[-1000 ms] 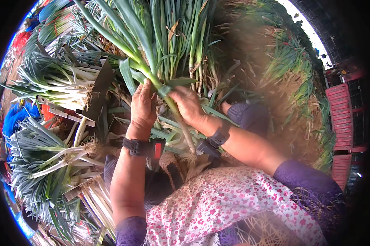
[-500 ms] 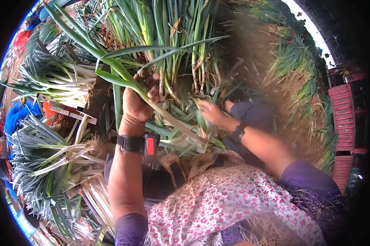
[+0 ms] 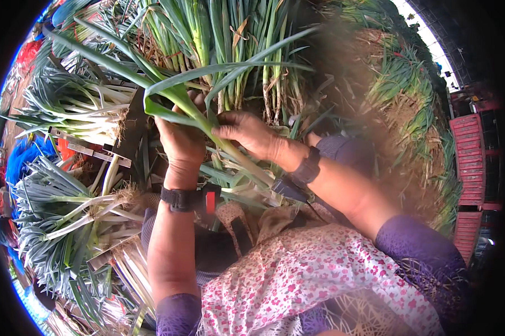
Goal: The person peels the outer layers from green onions by hand and places the cleaned onions into a metal tray. Once the tray is full, they trim the roots using a blade and secure the bundle with a red tie.
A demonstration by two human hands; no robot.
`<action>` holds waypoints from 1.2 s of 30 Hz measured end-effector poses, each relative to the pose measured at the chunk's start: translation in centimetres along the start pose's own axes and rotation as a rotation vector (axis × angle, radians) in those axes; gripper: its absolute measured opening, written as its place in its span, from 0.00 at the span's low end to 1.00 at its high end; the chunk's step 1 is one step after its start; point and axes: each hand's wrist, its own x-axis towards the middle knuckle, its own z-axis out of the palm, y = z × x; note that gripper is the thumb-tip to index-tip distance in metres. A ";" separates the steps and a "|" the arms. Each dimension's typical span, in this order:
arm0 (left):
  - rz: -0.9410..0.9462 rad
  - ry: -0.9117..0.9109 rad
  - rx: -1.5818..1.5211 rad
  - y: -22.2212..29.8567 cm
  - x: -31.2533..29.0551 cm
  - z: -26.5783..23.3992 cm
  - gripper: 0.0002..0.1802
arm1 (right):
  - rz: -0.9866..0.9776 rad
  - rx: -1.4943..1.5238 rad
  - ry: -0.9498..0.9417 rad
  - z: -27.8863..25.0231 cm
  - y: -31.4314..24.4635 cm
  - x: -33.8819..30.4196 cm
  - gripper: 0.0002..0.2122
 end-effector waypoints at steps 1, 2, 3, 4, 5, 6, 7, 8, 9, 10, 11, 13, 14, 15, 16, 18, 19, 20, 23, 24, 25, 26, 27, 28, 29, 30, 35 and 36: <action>-0.001 -0.040 -0.027 -0.4 -0.3 0.1 0.27 | 0.057 0.216 0.036 0.2 0.2 0.3 0.11; -0.003 -0.081 -0.055 -0.9 -0.5 0.4 0.27 | 0.055 0.215 0.041 0.4 0.3 0.7 0.11; 0.000 -0.013 0.047 -1.1 -0.5 0.3 0.26 | 0.019 0.340 0.095 1.1 0.4 1.0 0.11; 0.002 0.056 0.148 -1.3 -0.3 0.0 0.25 | -0.015 0.465 0.151 1.8 0.4 1.3 0.11; -0.080 0.054 0.177 -1.0 0.1 -1.3 0.22 | -0.005 0.556 0.163 2.4 0.6 1.0 0.10; -0.079 0.057 0.175 -0.9 0.1 -1.4 0.22 | -0.001 0.555 0.163 2.5 0.5 0.8 0.10; -0.103 0.045 0.180 -0.8 0.0 -1.6 0.20 | 0.051 0.533 0.199 2.5 0.5 0.5 0.09; -0.127 0.034 0.185 -0.6 0.0 -1.7 0.18 | 0.104 0.511 0.234 2.5 0.5 0.2 0.09; -0.094 0.076 0.164 -0.5 -0.5 -0.2 0.17 | 0.176 0.424 0.323 2.0 1.1 -0.2 0.09; -0.049 0.016 0.162 0.2 -0.1 -0.3 0.17 | 0.229 0.183 0.315 -0.2 4.5 -0.5 0.10; -0.048 -0.052 0.125 1.1 0.1 -0.9 0.17 | 0.266 -0.119 0.237 -1.9 7.2 -1.1 0.10; -0.001 0.104 0.205 1.5 0.4 -0.2 0.17 | 0.199 -0.732 0.103 -4.9 11.1 -3.7 0.11; 0.049 -0.045 0.220 2.0 0.5 -1.4 0.17 | 0.093 -1.031 0.044 -5.9 12.6 -5.5 0.12; 0.069 -0.094 0.200 3.3 0.4 -2.1 0.17 | 0.179 -1.099 -0.060 -6.5 13.4 -7.5 0.12; 0.082 -0.159 0.173 4.1 0.7 -2.2 0.17 | 0.267 -1.174 -0.149 -8.1 13.8 -9.6 0.13; 0.091 -0.073 0.201 5.6 1.7 -0.5 0.15 | 0.581 -1.555 -0.337 -15.6 19.9 -14.2 0.14; 0.117 -0.003 0.199 6.1 1.5 -1.1 0.15 | 0.706 -1.582 -0.290 -15.0 18.4 -14.5 0.15; 0.141 0.065 0.197 6.4 1.3 -1.7 0.16 | 0.832 -1.607 -0.238 -14.6 16.8 -14.6 0.16; 0.097 -0.015 0.067 8.1 2.0 -3.2 0.14 | 0.218 -1.118 0.007 -14.5 12.2 -13.0 0.18; 0.071 -0.069 0.003 8.1 2.2 -3.0 0.14 | 0.054 -1.039 0.129 -13.5 11.7 -11.6 0.18; 0.075 -0.115 -0.008 9.0 2.3 -4.0 0.14 | -0.080 -0.882 0.027 -11.7 10.2 -9.6 0.21; 0.027 -0.086 -0.038 9.3 2.3 -4.7 0.13 | -0.050 -0.648 -0.069 -8.5 6.7 -8.7 0.25; 0.159 -0.011 0.301 9.1 2.4 -5.4 0.13 | -0.107 -0.470 -0.144 -6.2 4.3 -8.2 0.29; 0.290 0.052 0.637 8.7 2.8 -5.5 0.13 | -0.347 -0.540 -0.270 -5.8 5.0 -7.8 0.28; 0.240 -0.007 0.429 9.1 2.7 -4.9 0.14 | -0.078 -0.394 -0.278 -4.8 4.0 -8.1 0.27; 0.090 0.128 -0.157 11.0 3.5 -6.2 0.15 | 0.181 -0.239 -0.311 -3.0 2.8 -8.3 0.27; -0.006 -0.253 -0.099 7.1 2.4 -2.3 0.18 | 0.365 0.458 -0.186 -1.7 3.4 -9.5 0.24; -0.007 -0.228 -0.122 7.4 2.2 -2.5 0.17 | 0.455 0.644 -0.210 -1.7 3.6 -10.1 0.24</action>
